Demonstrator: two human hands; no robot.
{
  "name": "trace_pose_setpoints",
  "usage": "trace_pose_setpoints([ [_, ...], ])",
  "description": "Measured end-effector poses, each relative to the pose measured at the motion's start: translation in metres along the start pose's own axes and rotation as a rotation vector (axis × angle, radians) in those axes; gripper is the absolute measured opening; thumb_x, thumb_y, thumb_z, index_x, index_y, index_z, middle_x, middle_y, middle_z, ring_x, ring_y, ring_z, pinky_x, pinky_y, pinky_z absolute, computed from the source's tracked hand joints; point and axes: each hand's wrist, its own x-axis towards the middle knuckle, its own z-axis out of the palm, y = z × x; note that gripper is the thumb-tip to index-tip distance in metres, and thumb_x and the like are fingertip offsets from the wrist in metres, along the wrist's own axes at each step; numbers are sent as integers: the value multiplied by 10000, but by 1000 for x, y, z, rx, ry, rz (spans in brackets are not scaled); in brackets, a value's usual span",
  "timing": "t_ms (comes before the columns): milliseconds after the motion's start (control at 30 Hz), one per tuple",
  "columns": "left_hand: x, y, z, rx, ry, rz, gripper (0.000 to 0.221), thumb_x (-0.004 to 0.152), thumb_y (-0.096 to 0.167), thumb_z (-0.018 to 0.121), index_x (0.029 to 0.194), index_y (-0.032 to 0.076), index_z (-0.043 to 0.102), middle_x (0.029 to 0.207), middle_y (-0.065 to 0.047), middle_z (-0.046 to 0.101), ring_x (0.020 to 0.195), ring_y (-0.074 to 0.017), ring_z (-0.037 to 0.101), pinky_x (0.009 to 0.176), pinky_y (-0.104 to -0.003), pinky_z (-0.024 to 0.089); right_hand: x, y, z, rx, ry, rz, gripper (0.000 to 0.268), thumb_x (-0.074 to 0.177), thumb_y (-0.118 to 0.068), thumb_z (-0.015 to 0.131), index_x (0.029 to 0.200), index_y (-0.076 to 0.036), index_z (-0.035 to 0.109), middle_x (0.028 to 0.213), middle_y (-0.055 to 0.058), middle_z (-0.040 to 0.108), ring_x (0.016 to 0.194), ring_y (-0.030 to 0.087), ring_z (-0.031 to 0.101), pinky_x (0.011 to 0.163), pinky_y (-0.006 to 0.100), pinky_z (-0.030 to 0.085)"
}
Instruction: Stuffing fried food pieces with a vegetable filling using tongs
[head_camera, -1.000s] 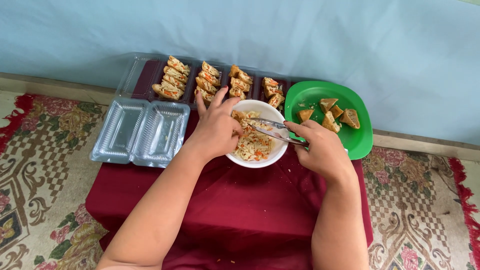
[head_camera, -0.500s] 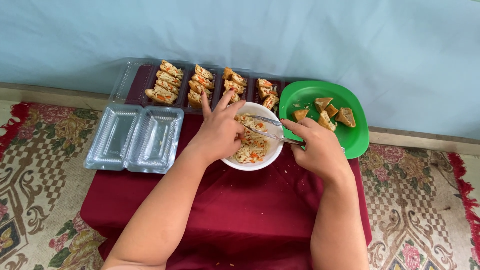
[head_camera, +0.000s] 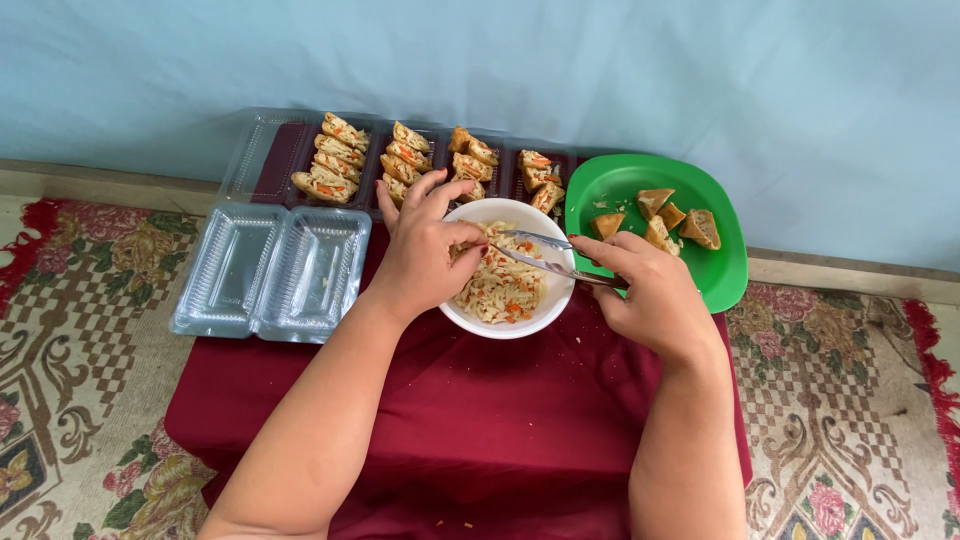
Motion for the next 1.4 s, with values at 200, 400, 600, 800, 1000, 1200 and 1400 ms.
trace_pose_setpoints([
  [200,1,1,0,8,46,0,62,758,197,823,758,248,788,1345,-30,660,1425,-340,430,1077,-839,22,1,-1,4,-9,3,-15,578,743,-107,752,1288,-298,728,993,-7,722,848,309,706,718,448,563],
  [400,1,3,5,-19,112,-96,68,753,215,811,720,264,777,1302,11,684,1431,-319,426,1090,-796,-21,2,-1,9,-45,56,-59,540,785,-116,724,1278,-336,736,983,-5,724,854,328,715,717,449,566],
  [600,-5,0,13,-143,27,-375,63,755,295,791,783,352,793,1336,79,650,1456,-306,400,1063,-771,89,3,0,16,-139,105,-73,550,804,-145,730,1294,-394,720,990,-44,715,838,287,714,724,423,572],
  [800,-3,-12,11,-298,-214,-585,174,767,361,790,922,439,797,1505,103,542,1566,-316,224,1097,-800,82,3,-3,18,-143,112,-61,511,838,-174,722,1306,-379,713,994,-37,706,845,293,710,730,424,569],
  [1000,2,-25,-4,-407,-307,-398,168,799,262,787,923,371,819,1532,74,545,1573,-368,196,1102,-828,27,0,-1,5,10,67,-49,511,786,-100,729,1252,-308,743,981,14,735,875,336,717,731,463,558],
  [1200,4,-17,-27,-524,-405,-193,174,843,133,769,927,273,830,1615,0,458,1585,-396,60,1063,-850,-85,-4,0,-13,210,-73,-37,562,730,-7,697,1228,-259,765,966,63,765,894,365,721,766,466,550],
  [1400,5,-18,-20,-609,-395,-157,123,763,257,905,861,255,830,1586,-27,487,1581,-390,79,1072,-827,-128,-4,-1,-16,290,-169,-25,586,706,18,690,1225,-240,775,981,92,793,930,384,734,798,486,555],
])
